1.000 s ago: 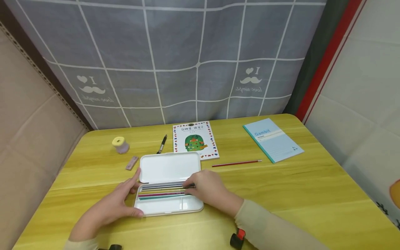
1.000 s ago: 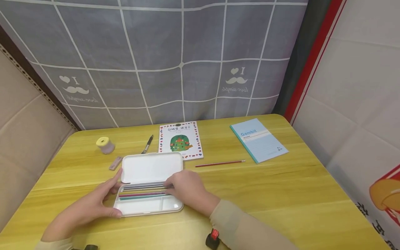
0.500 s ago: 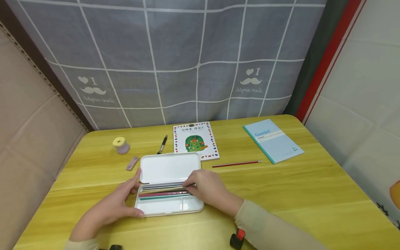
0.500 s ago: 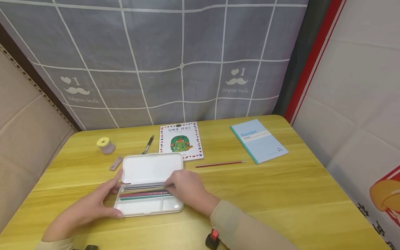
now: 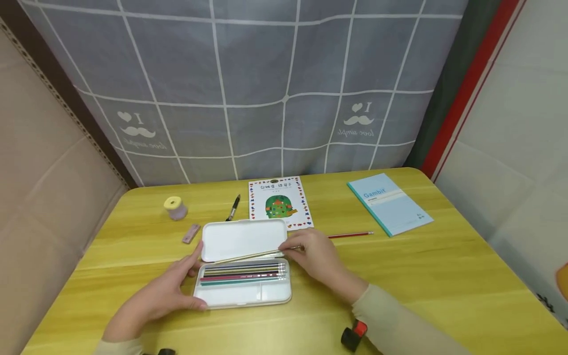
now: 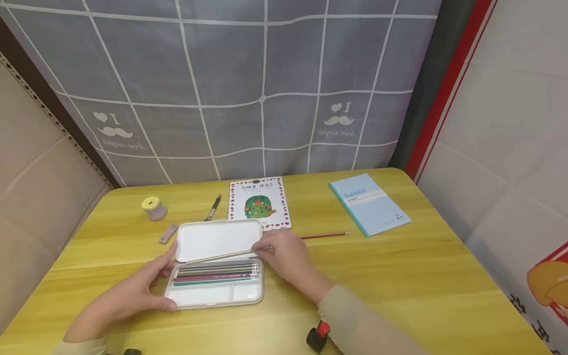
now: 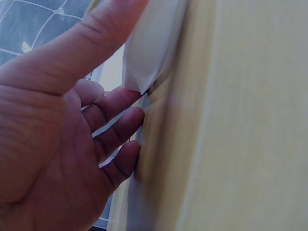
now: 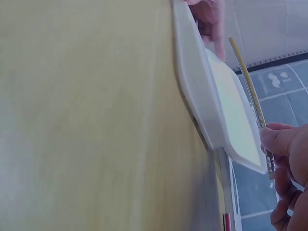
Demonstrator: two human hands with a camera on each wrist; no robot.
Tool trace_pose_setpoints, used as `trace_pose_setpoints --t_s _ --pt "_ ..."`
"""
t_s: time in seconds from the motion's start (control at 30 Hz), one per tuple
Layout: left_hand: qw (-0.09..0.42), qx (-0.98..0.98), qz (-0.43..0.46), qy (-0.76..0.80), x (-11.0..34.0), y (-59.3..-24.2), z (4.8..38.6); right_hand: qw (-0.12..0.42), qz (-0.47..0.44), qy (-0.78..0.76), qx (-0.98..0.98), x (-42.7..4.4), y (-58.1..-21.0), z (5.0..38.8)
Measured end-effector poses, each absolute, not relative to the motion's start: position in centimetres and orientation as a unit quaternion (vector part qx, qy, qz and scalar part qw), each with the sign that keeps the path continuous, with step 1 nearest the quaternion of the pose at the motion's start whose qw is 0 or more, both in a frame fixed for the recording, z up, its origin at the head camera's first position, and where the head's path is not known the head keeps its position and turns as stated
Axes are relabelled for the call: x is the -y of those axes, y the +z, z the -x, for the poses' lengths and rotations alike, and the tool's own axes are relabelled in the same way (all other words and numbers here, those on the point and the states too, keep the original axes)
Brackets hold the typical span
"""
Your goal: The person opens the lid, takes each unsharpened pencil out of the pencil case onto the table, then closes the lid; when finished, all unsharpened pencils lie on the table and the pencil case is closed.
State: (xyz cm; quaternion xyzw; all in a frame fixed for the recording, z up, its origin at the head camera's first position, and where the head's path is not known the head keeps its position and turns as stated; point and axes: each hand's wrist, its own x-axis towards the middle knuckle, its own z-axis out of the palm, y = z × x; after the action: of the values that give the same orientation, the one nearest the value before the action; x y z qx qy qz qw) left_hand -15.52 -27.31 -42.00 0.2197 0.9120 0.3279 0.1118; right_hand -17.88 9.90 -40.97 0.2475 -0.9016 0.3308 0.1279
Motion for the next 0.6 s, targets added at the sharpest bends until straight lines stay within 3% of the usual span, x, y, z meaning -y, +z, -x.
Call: trace_pose_setpoints --t_s 0.6 --pt "0.108 -0.909 -0.222 0.335 27.2 -41.8 15.4 0.095 -0.122 0.375 0.914 -16.3 -40.3 18.8"
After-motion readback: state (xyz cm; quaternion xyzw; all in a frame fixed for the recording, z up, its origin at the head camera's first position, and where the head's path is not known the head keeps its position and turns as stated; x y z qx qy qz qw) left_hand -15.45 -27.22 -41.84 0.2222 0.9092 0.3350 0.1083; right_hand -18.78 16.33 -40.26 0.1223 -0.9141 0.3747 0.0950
